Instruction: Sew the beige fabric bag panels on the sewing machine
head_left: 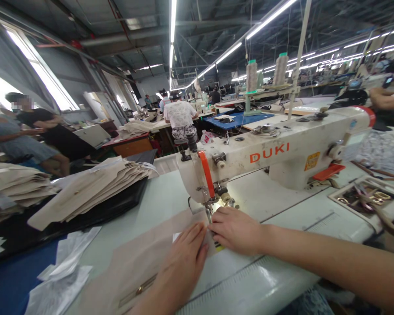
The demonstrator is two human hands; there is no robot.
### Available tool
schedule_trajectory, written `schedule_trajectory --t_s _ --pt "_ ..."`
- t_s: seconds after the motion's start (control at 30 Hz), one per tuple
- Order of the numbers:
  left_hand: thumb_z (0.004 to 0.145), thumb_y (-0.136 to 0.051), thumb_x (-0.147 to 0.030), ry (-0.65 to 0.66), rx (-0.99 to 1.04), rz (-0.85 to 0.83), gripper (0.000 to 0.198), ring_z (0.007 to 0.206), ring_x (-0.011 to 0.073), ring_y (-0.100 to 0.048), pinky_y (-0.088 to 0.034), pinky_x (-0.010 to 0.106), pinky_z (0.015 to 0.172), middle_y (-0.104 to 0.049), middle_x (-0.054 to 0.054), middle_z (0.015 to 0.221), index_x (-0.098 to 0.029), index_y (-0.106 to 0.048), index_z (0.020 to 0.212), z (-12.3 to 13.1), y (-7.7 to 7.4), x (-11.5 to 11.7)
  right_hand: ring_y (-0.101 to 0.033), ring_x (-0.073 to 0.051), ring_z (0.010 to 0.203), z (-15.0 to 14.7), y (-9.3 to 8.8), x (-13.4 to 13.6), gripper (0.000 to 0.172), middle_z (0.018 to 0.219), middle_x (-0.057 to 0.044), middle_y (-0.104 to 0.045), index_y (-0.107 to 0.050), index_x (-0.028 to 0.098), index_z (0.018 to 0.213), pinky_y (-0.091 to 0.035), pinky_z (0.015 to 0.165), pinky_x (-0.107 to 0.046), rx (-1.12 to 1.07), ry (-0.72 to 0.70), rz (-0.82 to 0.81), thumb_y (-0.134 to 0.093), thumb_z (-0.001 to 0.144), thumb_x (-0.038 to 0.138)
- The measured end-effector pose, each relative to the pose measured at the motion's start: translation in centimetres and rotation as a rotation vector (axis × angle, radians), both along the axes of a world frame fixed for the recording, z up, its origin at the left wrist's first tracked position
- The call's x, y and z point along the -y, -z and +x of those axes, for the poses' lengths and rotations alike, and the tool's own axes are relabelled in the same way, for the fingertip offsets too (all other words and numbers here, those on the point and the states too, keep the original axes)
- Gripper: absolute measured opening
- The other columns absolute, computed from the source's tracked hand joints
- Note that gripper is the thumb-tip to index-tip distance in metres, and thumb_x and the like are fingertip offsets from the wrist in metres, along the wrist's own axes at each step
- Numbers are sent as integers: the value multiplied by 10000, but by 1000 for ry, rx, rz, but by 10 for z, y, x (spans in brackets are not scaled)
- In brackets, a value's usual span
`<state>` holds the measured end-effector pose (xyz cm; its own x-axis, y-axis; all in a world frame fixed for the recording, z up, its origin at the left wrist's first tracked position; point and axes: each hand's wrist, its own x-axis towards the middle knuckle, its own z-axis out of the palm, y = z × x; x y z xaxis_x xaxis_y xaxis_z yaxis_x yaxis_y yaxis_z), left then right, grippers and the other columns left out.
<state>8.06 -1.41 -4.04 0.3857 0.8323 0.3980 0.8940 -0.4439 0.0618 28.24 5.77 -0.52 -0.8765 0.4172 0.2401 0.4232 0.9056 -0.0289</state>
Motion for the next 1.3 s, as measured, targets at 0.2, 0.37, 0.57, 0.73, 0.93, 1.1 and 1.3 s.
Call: schedule_trajectory --t_s 0.2,0.37,0.57,0.73,0.93,1.1,1.3 --pt "936 -446 -226 -42 41 -39 366 1181 270 -642 -528 455 1016 -684 146 1268 -130 -668 1210 12 -5 -15 -600 -235 979 -2 0 -13 220 971 -97 -689 -700 114 956 -453 945 -355 -2 -4 40 -514 986 227" --pt "932 -449 -212 -51 22 -33 368 1181 255 -644 -525 441 1020 -681 137 1277 -135 -663 1221 16 -7 -7 -600 -225 957 -1 2 -12 187 971 -92 -691 -698 120 959 -457 926 -349 -32 -2 42 -529 977 197" --pt "933 -468 -229 -39 10 -49 385 1200 267 -633 -527 449 1019 -660 142 1310 -142 -652 1260 16 -2 4 -594 -223 929 0 3 -9 188 910 -91 -686 -695 128 905 -461 901 -352 -56 -3 44 -532 974 191" --pt "933 -467 -229 -27 7 -56 382 1197 258 -636 -526 436 1018 -667 125 1305 -166 -657 1259 15 -2 0 -591 -229 958 0 5 -12 172 957 -95 -683 -685 126 947 -457 918 -356 -61 12 51 -538 972 210" --pt "957 -423 -249 -44 -4 -82 415 1222 275 -617 -524 466 1014 -645 155 1329 -115 -628 1291 16 -5 -6 -587 -237 971 0 11 -17 184 985 -116 -676 -673 118 1024 -459 877 -359 -61 50 69 -505 977 178" --pt "951 -432 -251 -29 11 -54 403 1187 274 -639 -526 461 1012 -665 166 1294 -96 -646 1255 15 -4 -16 -586 -230 957 0 13 -18 172 953 -111 -672 -680 125 971 -453 873 -351 -46 53 68 -515 967 172" --pt "938 -454 -244 -28 72 -51 356 1171 264 -645 -518 460 1021 -690 139 1260 -143 -672 1201 15 -5 -29 -583 -223 932 -2 12 -20 200 949 -118 -668 -681 118 1016 -452 861 -352 -29 69 54 -499 981 194"
